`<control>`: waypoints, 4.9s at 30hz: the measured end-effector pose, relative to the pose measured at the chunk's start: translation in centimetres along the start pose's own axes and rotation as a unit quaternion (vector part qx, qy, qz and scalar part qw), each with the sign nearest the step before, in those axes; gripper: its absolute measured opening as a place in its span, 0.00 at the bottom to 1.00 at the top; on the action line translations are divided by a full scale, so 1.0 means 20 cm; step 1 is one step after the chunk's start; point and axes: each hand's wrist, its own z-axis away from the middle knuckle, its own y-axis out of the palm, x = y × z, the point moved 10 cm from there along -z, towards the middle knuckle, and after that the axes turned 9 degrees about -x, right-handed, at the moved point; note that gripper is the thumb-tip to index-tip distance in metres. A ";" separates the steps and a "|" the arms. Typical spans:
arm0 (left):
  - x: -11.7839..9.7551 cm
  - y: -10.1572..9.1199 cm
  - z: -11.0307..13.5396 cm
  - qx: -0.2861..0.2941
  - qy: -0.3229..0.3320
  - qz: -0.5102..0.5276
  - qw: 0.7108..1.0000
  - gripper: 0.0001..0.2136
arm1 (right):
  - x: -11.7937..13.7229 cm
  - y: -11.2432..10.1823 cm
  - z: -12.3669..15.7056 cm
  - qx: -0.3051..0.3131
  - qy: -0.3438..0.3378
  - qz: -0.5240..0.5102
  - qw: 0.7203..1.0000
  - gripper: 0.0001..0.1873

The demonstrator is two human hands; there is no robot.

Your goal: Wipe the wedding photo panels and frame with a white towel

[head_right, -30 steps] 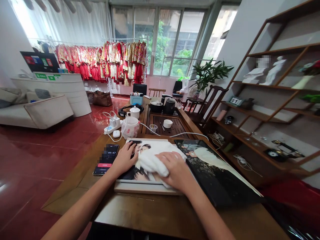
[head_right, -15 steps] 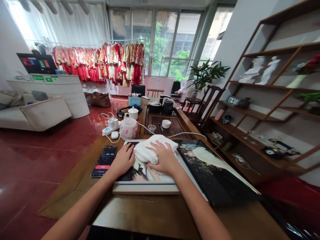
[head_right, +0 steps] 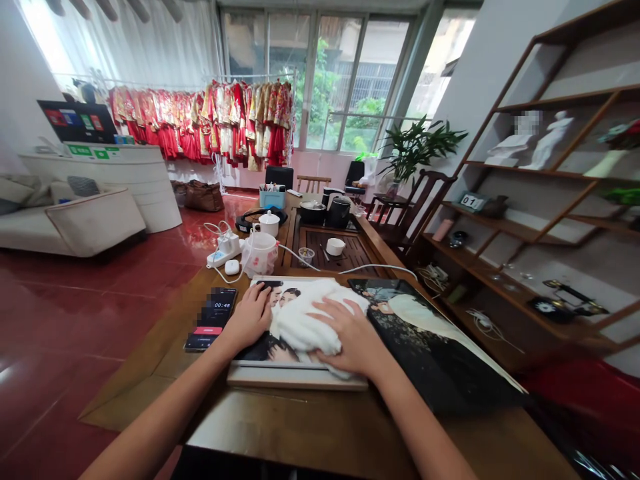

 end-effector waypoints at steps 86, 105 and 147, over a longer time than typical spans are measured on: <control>-0.06 -0.04 0.00 -0.029 0.081 0.067 0.994 0.18 | 0.15 0.00 -0.02 0.013 -0.042 -0.028 0.999 0.33; -0.06 -0.04 -0.01 -0.034 0.091 0.076 0.992 0.18 | 0.06 -0.02 -0.06 -0.023 0.001 0.004 1.000 0.32; -0.06 -0.05 0.00 -0.041 0.094 0.074 0.992 0.17 | 0.06 -0.04 -0.09 -0.047 0.015 0.004 0.999 0.29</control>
